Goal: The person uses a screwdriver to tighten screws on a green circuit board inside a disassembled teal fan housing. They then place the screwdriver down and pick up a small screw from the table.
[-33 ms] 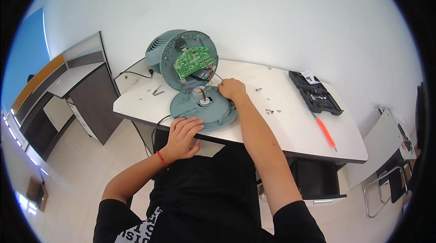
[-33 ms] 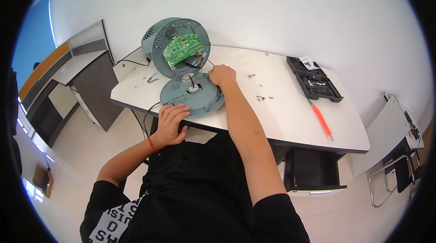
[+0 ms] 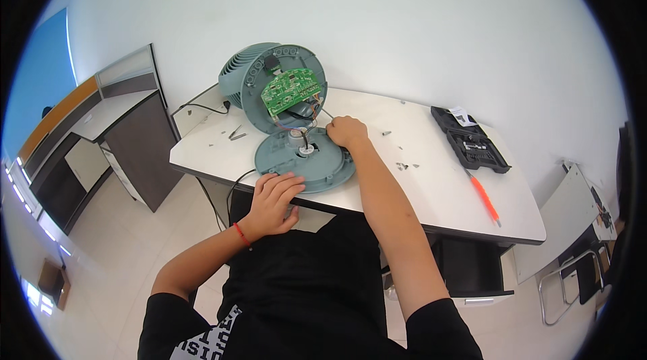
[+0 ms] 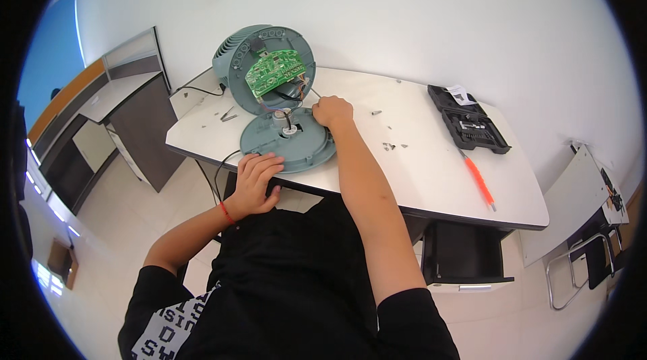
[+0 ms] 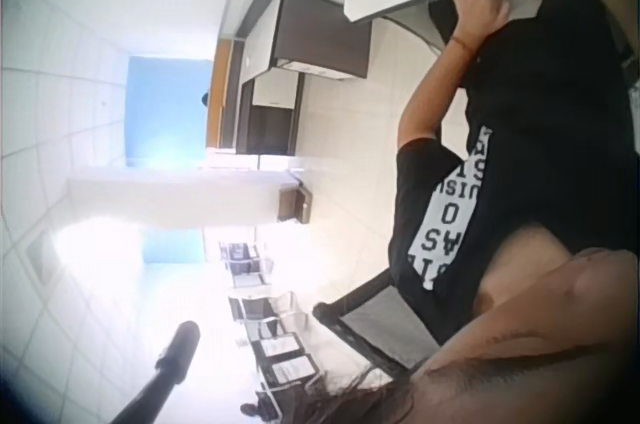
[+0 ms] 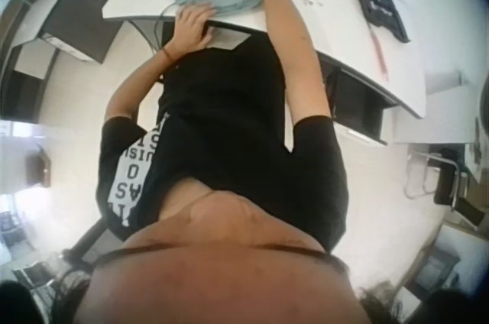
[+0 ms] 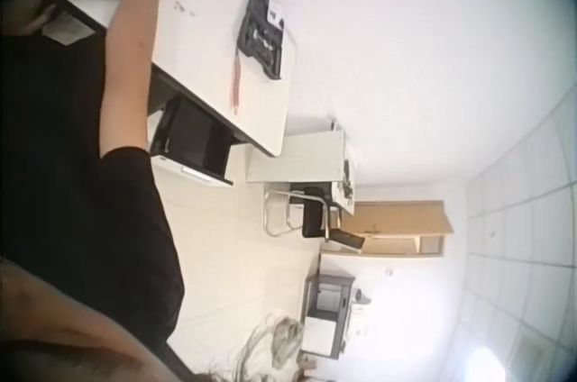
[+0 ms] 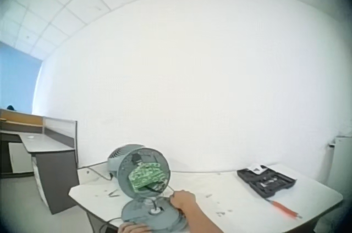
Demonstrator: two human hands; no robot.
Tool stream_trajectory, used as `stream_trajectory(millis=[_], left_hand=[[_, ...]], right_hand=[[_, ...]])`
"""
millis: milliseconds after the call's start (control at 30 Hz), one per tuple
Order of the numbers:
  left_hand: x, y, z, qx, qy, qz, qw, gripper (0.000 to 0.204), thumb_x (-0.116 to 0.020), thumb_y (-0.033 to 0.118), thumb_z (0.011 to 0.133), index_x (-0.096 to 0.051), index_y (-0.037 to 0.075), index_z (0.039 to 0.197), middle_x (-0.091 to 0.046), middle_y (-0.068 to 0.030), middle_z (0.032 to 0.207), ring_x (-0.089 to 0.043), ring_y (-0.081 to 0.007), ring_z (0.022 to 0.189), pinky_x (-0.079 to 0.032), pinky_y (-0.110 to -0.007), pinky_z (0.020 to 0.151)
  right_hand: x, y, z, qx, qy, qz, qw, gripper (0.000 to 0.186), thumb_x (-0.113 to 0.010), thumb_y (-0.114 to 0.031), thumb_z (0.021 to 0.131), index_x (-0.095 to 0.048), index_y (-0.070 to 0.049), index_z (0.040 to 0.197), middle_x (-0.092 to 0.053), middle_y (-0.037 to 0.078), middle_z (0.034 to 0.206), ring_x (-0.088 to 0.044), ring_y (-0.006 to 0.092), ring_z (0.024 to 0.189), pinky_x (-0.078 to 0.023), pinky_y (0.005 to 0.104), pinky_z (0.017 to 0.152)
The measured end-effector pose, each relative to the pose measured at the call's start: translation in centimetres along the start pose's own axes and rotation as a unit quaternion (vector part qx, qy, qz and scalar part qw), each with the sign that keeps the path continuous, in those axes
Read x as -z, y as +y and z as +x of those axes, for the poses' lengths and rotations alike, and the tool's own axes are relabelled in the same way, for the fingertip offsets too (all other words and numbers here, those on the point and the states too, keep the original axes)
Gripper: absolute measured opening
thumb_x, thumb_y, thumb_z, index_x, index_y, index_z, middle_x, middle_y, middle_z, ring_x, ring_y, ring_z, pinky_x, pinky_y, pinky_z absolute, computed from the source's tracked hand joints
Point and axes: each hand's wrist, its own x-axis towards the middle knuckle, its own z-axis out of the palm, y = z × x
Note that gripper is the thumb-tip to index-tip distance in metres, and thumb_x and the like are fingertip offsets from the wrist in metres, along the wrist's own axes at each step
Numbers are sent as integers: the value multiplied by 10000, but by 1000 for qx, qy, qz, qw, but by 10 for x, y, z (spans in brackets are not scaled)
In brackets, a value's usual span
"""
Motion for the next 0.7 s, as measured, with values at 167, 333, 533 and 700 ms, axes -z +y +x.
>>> stream_trajectory(millis=[167, 333, 533, 700], left_hand=[[1, 0, 0, -1, 7, -1, 1000, 551, -672, 145, 730, -590, 75, 1271, -614, -61, 1352, -556, -252, 1268, -367, -457, 1082], [2, -1, 0, -3, 6, 1, 1000, 544, -667, 142, 732, -591, 77, 1267, -614, -60, 1354, -559, -248, 1266, -370, -454, 1080], [3, -1, 1, 0, 3, 0, 1000, 540, -667, 149, 736, -592, 80, 1266, -612, -59, 1358, -557, -246, 1268, -370, -450, 1079], [3, -1, 0, 0, 4, 0, 1000, 541, -671, 153, 736, -592, 80, 1267, -611, -59, 1361, -556, -246, 1270, -371, -450, 1078]], right_hand=[[2, -3, -2, -1, 0, -4, 1000, 442, -463, -379, 966, -748, -99, 1155, -720, 144, 1207, -694, 326, 1106, -555, 454, 934], [2, -4, -2, 3, 2, -8, 1000, 447, -458, -380, 968, -746, -94, 1153, -719, 149, 1207, -694, 327, 1106, -558, 455, 929], [0, -4, 1, 6, 3, -9, 1000, 448, -457, -381, 968, -746, -94, 1152, -720, 150, 1205, -694, 330, 1105, -558, 456, 928], [0, -4, 1, 3, 8, -8, 1000, 443, -465, -385, 966, -749, -97, 1146, -721, 151, 1203, -693, 332, 1105, -556, 456, 931]])
